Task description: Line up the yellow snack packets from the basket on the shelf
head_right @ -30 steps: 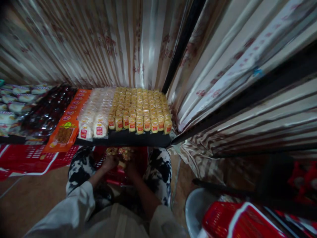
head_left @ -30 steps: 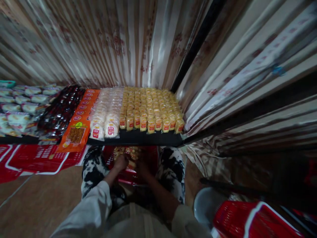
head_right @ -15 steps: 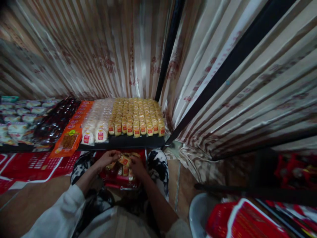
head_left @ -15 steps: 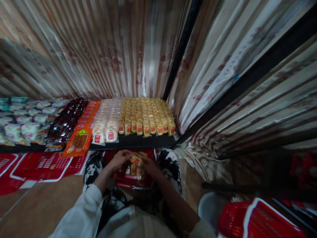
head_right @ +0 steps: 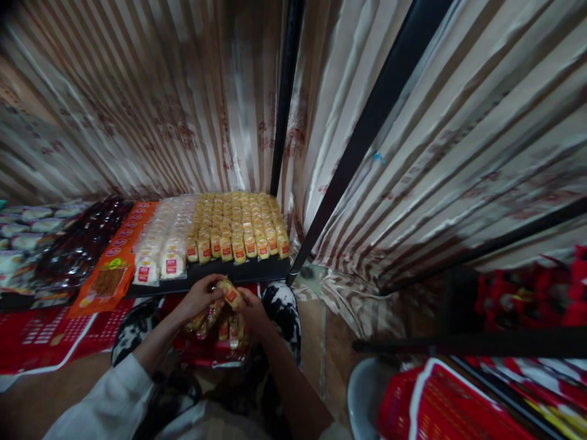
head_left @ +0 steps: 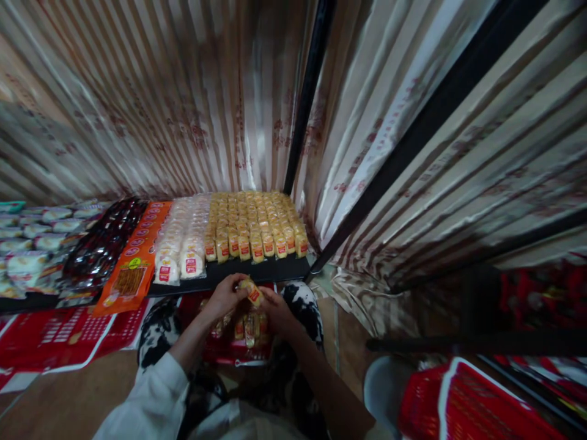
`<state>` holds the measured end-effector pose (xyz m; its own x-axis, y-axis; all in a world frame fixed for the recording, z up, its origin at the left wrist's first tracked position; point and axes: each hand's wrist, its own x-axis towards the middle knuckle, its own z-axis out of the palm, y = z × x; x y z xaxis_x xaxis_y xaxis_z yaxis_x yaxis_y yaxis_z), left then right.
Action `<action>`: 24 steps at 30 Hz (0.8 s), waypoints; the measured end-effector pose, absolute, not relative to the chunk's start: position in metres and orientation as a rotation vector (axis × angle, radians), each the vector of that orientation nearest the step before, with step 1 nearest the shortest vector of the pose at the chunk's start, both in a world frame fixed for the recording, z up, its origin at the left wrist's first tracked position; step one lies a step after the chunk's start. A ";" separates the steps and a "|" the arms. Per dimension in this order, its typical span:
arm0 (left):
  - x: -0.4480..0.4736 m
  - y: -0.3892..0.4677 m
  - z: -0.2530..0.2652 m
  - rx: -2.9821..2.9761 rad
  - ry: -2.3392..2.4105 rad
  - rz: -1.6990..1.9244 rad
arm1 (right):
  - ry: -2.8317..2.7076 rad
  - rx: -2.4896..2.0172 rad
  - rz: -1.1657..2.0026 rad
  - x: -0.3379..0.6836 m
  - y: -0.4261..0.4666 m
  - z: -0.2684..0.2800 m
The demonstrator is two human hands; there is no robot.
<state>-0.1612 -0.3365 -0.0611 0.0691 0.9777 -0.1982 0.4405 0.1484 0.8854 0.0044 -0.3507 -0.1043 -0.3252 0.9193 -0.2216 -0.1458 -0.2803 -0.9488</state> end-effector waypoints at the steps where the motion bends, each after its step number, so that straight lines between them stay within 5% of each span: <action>1: -0.157 -0.334 -0.058 1.469 1.535 0.738 | -1.138 -1.072 1.708 0.007 -0.350 -0.102; 10: -0.120 -0.307 -0.031 1.723 1.598 0.694 | -1.061 -1.167 1.512 0.024 -0.336 -0.103; 18: -0.083 -0.279 -0.024 1.893 1.551 0.793 | -1.263 -1.515 0.589 0.035 -0.338 -0.095; 24: -0.056 -0.255 -0.022 2.070 1.505 0.766 | -1.457 -1.449 0.413 0.043 -0.334 -0.090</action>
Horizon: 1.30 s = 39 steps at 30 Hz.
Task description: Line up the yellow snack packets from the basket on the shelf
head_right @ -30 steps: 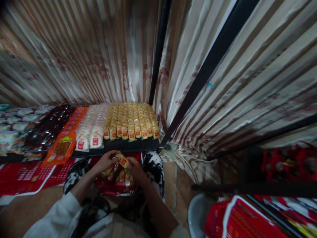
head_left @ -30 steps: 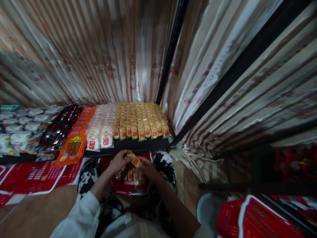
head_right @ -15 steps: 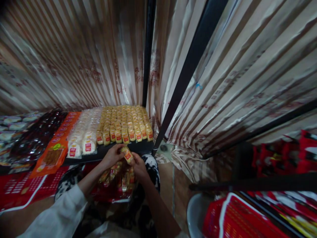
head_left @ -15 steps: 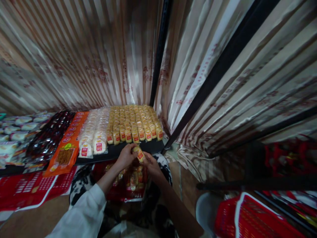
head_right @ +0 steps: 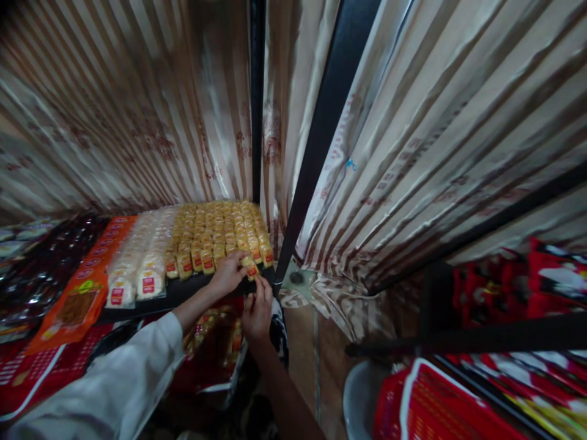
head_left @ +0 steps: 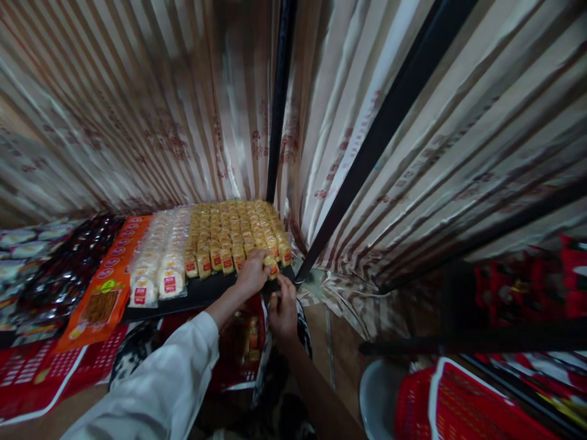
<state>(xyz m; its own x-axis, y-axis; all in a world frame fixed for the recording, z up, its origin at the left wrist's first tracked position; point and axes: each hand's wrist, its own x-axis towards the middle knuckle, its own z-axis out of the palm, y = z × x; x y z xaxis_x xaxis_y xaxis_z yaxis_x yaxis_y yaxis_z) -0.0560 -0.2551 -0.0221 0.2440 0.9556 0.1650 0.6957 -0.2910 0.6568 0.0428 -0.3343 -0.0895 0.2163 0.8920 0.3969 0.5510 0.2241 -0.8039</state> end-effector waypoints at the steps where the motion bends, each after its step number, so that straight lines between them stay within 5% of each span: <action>1: -0.053 -0.252 -0.022 2.095 1.507 0.744 | -1.467 -1.451 0.407 0.044 -0.332 -0.091; 15: -0.030 -0.232 -0.032 2.218 1.575 0.604 | -1.591 -1.431 0.295 0.052 -0.303 -0.103; 27: -0.040 -0.259 -0.048 2.135 1.539 1.016 | -1.589 -1.445 0.197 0.051 -0.288 -0.115; 39: -0.052 -0.265 -0.069 2.232 1.674 0.806 | -1.645 -1.508 0.167 0.050 -0.288 -0.115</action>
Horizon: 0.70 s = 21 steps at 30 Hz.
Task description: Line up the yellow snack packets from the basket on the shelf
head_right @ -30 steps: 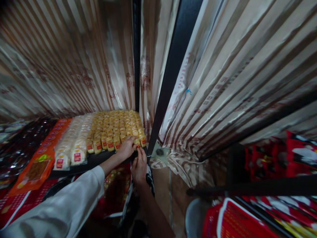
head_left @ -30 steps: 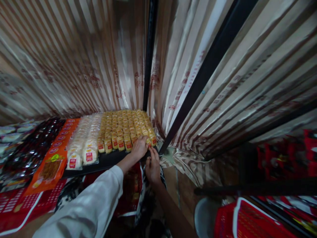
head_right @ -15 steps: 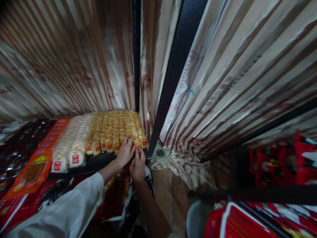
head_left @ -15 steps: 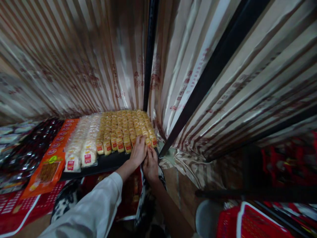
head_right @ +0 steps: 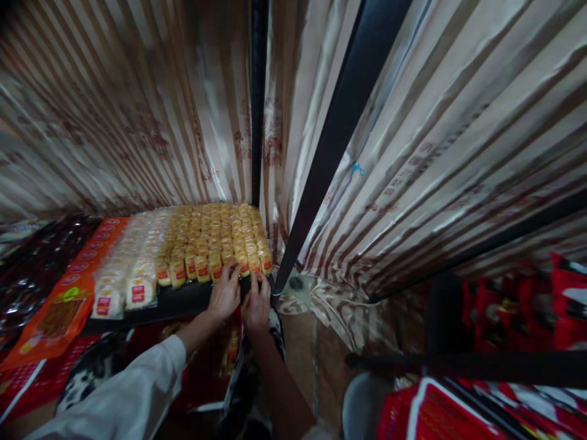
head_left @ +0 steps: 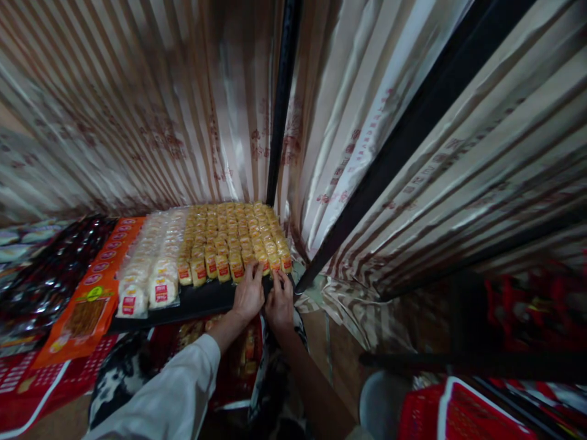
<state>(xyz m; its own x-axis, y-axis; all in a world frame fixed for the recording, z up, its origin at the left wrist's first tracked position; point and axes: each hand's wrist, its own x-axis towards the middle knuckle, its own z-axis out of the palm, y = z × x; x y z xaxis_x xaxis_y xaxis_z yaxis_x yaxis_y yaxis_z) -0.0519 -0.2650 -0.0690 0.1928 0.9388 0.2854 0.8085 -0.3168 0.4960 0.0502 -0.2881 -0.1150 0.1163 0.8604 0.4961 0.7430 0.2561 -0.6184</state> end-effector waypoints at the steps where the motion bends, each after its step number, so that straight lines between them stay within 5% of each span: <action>1: -0.051 -0.264 -0.068 2.255 1.680 0.802 | -1.649 -1.512 0.161 0.050 -0.288 -0.115; 21: -0.051 -0.240 -0.071 2.484 1.770 0.778 | -1.703 -1.551 0.074 0.048 -0.289 -0.115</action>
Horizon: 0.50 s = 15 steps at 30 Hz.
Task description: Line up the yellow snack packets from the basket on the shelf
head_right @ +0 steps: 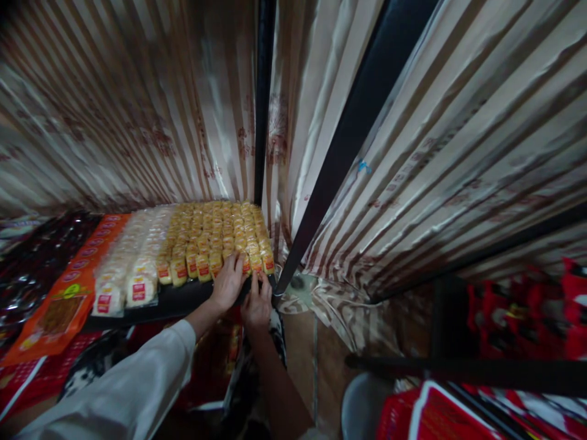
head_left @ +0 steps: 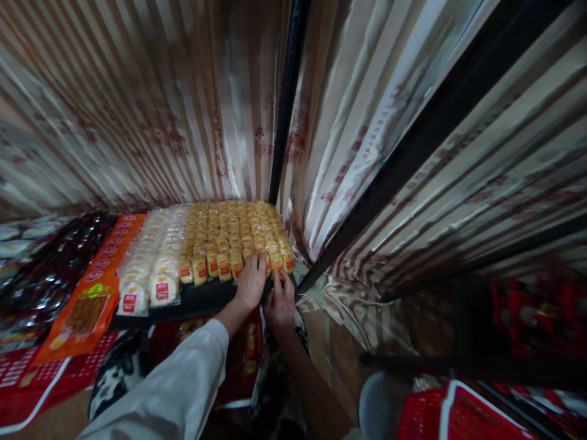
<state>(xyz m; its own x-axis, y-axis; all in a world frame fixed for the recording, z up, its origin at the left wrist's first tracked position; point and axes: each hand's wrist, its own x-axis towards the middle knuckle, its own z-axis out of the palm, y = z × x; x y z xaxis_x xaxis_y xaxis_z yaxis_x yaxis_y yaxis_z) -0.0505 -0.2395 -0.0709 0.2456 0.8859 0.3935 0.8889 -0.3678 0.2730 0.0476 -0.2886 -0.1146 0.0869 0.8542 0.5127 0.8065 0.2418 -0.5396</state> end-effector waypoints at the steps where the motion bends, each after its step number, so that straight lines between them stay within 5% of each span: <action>1: -0.049 -0.240 -0.071 -2.465 -1.764 -0.766 | -1.697 -1.552 0.074 0.048 -0.289 -0.114; 15: -0.054 -0.242 -0.070 -2.572 -1.734 -0.755 | -1.704 -1.598 0.087 0.044 -0.288 -0.110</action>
<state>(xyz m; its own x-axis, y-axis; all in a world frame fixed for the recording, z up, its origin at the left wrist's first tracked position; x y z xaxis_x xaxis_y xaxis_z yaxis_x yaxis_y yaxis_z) -0.0544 -0.2425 -0.0701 0.2985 0.8867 0.3531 0.8625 -0.4090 0.2981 0.0444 -0.2876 -0.1100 0.0977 0.8706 0.4822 0.8173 0.2063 -0.5381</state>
